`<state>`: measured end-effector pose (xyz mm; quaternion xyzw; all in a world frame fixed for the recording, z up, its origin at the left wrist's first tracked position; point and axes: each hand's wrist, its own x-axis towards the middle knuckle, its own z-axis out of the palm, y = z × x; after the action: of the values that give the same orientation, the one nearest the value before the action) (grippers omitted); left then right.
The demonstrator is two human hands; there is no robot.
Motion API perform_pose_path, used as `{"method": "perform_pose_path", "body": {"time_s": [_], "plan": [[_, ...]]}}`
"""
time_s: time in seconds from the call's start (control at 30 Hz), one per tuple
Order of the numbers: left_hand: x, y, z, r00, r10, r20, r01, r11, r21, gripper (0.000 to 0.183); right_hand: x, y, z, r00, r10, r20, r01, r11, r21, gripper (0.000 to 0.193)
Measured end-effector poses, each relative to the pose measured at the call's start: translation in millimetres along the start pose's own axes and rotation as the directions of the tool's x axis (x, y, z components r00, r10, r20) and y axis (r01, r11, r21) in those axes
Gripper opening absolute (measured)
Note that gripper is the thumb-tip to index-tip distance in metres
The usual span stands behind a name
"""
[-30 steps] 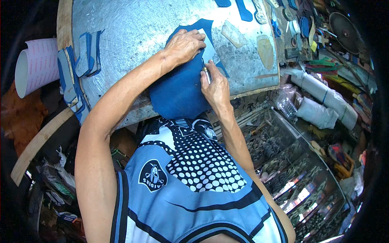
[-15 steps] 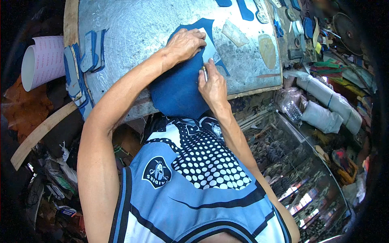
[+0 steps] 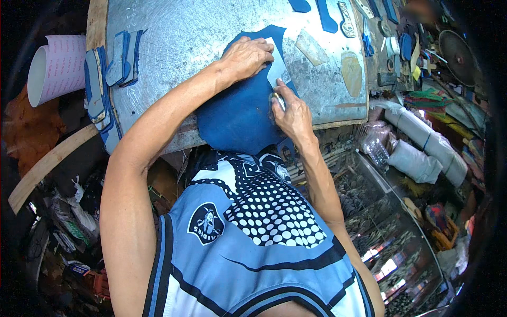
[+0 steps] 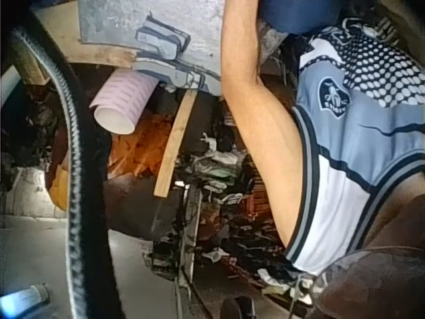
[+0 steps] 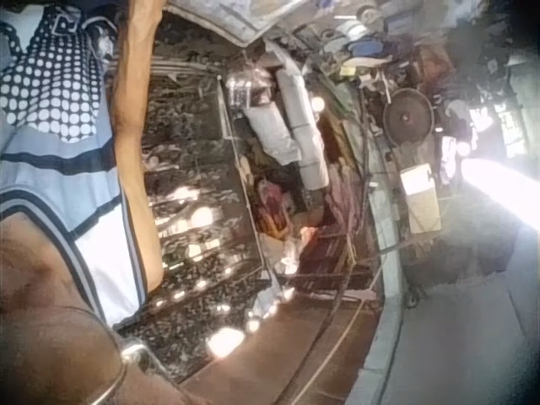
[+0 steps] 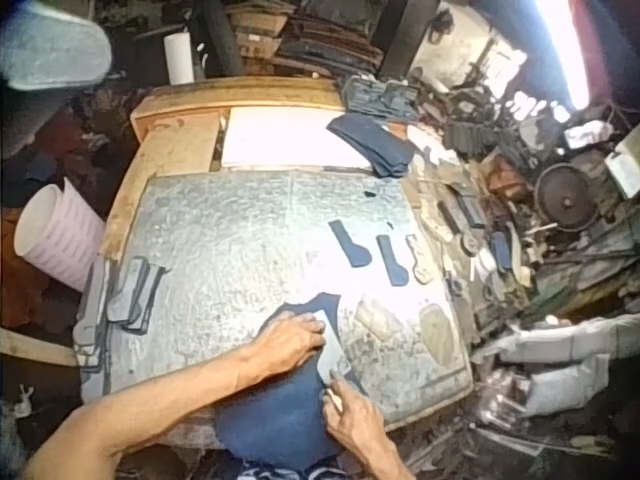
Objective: Cutting out shoe component patterns from blue leather or synthetic material using a hand-held knife.
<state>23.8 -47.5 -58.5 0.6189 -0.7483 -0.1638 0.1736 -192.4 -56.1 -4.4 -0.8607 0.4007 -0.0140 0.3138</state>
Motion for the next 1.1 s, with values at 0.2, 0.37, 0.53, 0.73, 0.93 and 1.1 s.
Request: {"method": "perform_pose_path", "body": {"time_s": [0.2,0.37,0.53,0.73,0.93,1.1], "plan": [[-0.4,21.5,3.6,0.995,-0.098,-0.035,0.099,0.995,0.01,0.035,1.3,8.5,-9.5,0.994,0.001,0.113,0.0,1.0,-0.007,0.033],[-1.6,32.3,8.7,0.975,-0.205,-0.086,0.212,0.974,0.078,0.049,-3.0,12.5,-9.7,0.997,-0.046,0.057,0.053,0.991,-0.126,0.032],[-2.9,36.9,14.1,0.957,-0.284,-0.066,0.287,0.957,0.047,0.052,-1.2,18.5,-17.0,0.993,-0.066,0.097,0.071,0.996,-0.046,0.03],[-3.4,43.0,10.2,0.942,-0.335,-0.028,0.336,0.941,0.045,0.051,3.4,32.4,-27.7,0.975,-0.161,0.154,0.175,0.982,-0.077,0.029],[-5.4,46.2,13.5,0.932,-0.36,-0.038,0.362,0.931,0.055,0.053,14.4,43.2,-42.6,0.938,-0.264,0.224,0.285,0.956,-0.066,0.027],[-2.8,51.4,11.6,0.913,-0.407,-0.007,0.406,0.911,0.07,0.052,28.7,52.2,-54.0,0.888,-0.358,0.289,0.395,0.915,-0.08,0.026]]}}
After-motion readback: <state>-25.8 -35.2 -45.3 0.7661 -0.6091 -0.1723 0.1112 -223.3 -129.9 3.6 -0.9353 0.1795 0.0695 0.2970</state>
